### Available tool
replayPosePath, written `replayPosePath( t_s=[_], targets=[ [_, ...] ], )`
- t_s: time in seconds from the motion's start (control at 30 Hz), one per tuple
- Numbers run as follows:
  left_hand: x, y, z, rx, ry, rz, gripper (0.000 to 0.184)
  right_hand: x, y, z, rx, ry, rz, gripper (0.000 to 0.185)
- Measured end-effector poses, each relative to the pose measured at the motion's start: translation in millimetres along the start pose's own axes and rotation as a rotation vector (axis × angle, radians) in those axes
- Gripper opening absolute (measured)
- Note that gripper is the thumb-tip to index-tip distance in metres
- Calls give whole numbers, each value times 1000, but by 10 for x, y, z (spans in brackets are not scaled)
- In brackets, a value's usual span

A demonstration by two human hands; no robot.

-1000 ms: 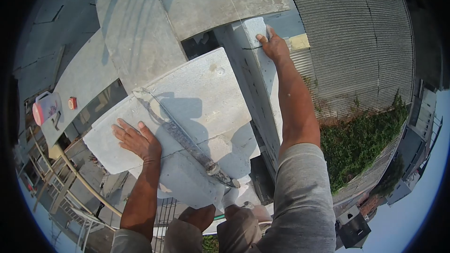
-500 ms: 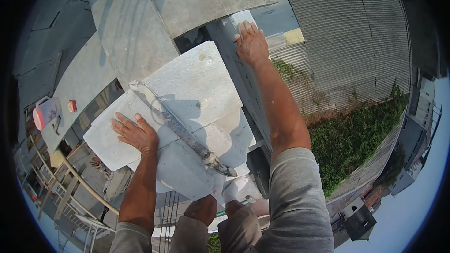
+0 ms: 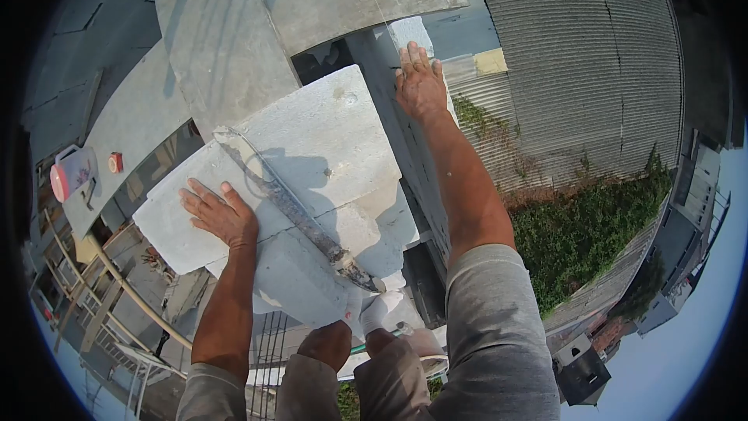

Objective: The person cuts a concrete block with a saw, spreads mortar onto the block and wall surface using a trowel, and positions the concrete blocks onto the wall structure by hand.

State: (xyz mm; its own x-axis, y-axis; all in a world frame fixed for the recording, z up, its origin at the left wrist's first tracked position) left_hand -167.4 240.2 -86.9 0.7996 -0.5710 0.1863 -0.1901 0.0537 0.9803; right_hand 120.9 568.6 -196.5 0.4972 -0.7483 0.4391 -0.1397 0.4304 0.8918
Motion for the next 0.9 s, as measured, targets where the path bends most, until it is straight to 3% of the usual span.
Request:
replayPosePath(
  t_s=[0.37,0.67,0.77,0.9],
  targets=[
    [-20,0,-22,-1,10,-1,74,6,-36,2,72,-55,7,53],
    [-22,-9,8,6,39,-8,73,239,55,60,-120,-38,0,58],
    [-43,-27,22,5,50,-17,73,790,1,-20,-476,-232,-157,59],
    [-105,-26,81,-10,49,109,76,2087,-559,-106,-629,-492,-59,61]
  ],
)
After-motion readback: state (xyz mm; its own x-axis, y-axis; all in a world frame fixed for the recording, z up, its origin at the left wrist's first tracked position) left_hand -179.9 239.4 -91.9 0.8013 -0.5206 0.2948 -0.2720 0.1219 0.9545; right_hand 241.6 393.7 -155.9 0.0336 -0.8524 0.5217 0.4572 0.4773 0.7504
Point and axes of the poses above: each hand's wrist, its own x-axis away from the middle knuckle, its own y-axis out of the back of the hand, z = x × y, the point moved 8 cm from there along -x, towards the middle knuckle, and after that the axes turned 9 degrees about z, right-handed, at the moved point
